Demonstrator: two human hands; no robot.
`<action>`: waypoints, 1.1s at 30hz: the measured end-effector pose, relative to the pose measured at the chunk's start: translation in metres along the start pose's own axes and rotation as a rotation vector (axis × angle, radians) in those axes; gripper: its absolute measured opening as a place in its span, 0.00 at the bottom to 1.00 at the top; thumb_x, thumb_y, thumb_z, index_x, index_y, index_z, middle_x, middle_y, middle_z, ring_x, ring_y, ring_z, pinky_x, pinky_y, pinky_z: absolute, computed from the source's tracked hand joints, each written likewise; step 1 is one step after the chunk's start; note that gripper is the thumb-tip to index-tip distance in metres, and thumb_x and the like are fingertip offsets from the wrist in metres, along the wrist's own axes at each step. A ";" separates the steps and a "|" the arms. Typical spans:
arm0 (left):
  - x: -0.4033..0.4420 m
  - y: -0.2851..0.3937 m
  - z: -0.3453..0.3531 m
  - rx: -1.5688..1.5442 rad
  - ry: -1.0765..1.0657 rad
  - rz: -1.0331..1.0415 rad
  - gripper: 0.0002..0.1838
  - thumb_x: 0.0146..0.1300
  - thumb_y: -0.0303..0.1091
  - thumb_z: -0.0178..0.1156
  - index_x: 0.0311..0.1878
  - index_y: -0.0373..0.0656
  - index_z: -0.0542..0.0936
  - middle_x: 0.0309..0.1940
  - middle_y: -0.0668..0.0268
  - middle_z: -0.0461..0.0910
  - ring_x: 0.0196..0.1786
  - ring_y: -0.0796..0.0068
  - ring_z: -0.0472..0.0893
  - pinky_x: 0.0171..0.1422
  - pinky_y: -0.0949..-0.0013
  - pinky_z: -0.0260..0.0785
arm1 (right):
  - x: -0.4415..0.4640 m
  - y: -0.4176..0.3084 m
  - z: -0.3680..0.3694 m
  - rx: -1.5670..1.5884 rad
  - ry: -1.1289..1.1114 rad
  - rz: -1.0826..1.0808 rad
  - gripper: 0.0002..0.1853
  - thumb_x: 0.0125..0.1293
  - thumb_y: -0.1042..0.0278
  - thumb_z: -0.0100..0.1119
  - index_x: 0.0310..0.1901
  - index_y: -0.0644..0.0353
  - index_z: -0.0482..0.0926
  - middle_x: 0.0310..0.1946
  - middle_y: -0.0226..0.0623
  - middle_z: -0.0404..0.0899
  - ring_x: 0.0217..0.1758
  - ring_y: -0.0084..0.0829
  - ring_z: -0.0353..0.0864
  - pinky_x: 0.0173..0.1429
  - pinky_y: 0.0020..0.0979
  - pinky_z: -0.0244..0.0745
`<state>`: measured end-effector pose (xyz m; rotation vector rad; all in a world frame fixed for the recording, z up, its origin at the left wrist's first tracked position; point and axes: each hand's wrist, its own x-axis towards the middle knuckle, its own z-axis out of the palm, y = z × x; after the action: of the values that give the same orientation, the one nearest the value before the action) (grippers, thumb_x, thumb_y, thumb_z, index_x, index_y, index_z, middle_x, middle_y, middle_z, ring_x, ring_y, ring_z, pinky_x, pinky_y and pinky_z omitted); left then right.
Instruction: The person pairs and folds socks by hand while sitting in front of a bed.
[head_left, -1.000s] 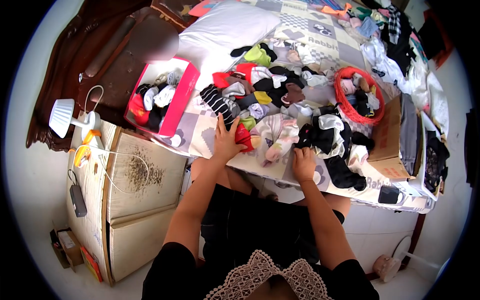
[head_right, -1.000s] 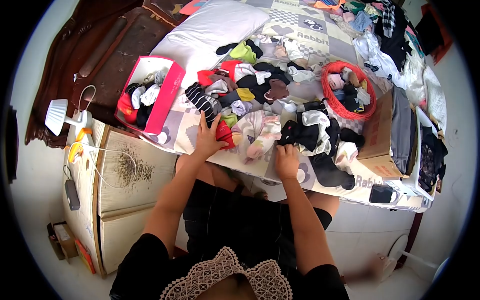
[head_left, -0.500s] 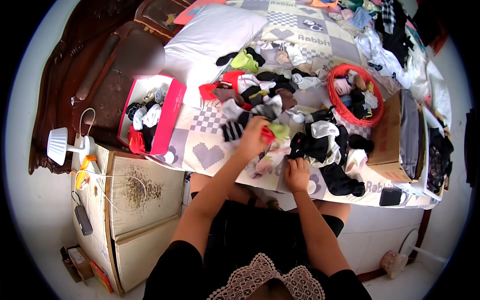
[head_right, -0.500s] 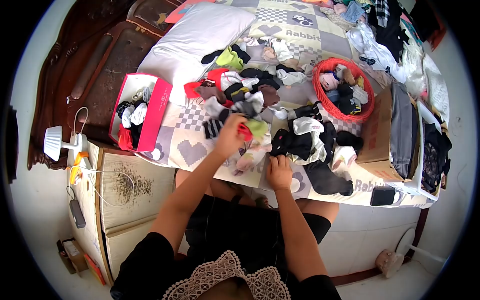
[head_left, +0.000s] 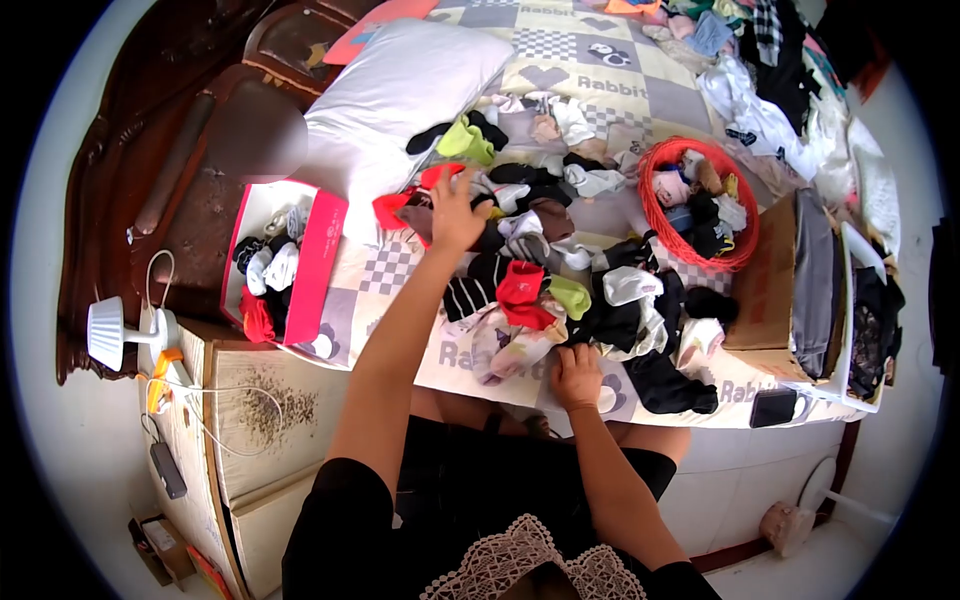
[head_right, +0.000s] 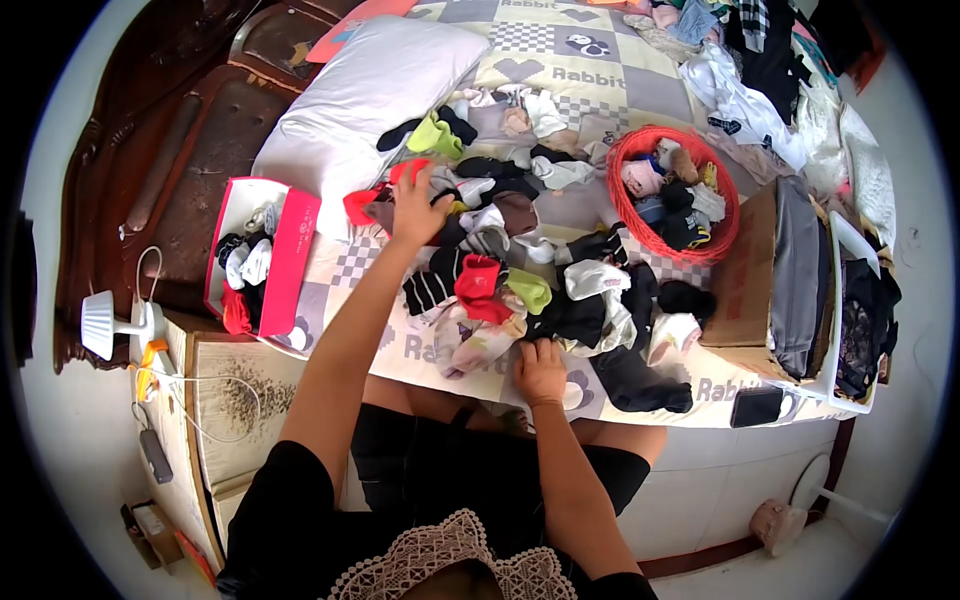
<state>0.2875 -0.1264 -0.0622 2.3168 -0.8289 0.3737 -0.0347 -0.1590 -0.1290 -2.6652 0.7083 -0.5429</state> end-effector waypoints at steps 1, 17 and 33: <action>0.010 -0.010 0.008 -0.007 0.000 0.001 0.22 0.50 0.41 0.64 0.50 0.49 0.76 0.60 0.47 0.61 0.60 0.47 0.63 0.62 0.56 0.60 | 0.000 0.001 0.001 0.006 -0.005 0.002 0.13 0.47 0.67 0.57 0.39 0.52 0.75 0.34 0.36 0.68 0.39 0.40 0.72 0.36 0.39 0.74; 0.118 -0.033 0.075 0.276 -0.445 -0.189 0.24 0.54 0.53 0.58 0.54 0.56 0.77 0.69 0.55 0.51 0.69 0.50 0.53 0.69 0.49 0.48 | 0.001 0.008 0.015 0.014 -0.033 0.011 0.10 0.45 0.67 0.58 0.29 0.57 0.69 0.31 0.41 0.67 0.37 0.46 0.71 0.31 0.43 0.72; -0.062 0.020 -0.093 -1.643 -0.047 -0.692 0.19 0.63 0.34 0.55 0.54 0.32 0.72 0.48 0.58 0.77 0.49 0.66 0.77 0.57 0.65 0.68 | 0.005 -0.002 -0.001 0.009 -0.069 0.056 0.11 0.47 0.67 0.56 0.35 0.55 0.71 0.33 0.39 0.66 0.41 0.44 0.70 0.35 0.43 0.74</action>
<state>0.2230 -0.0486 -0.0103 0.8831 -0.0846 -0.5268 -0.0300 -0.1598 -0.1260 -2.6335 0.7568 -0.4361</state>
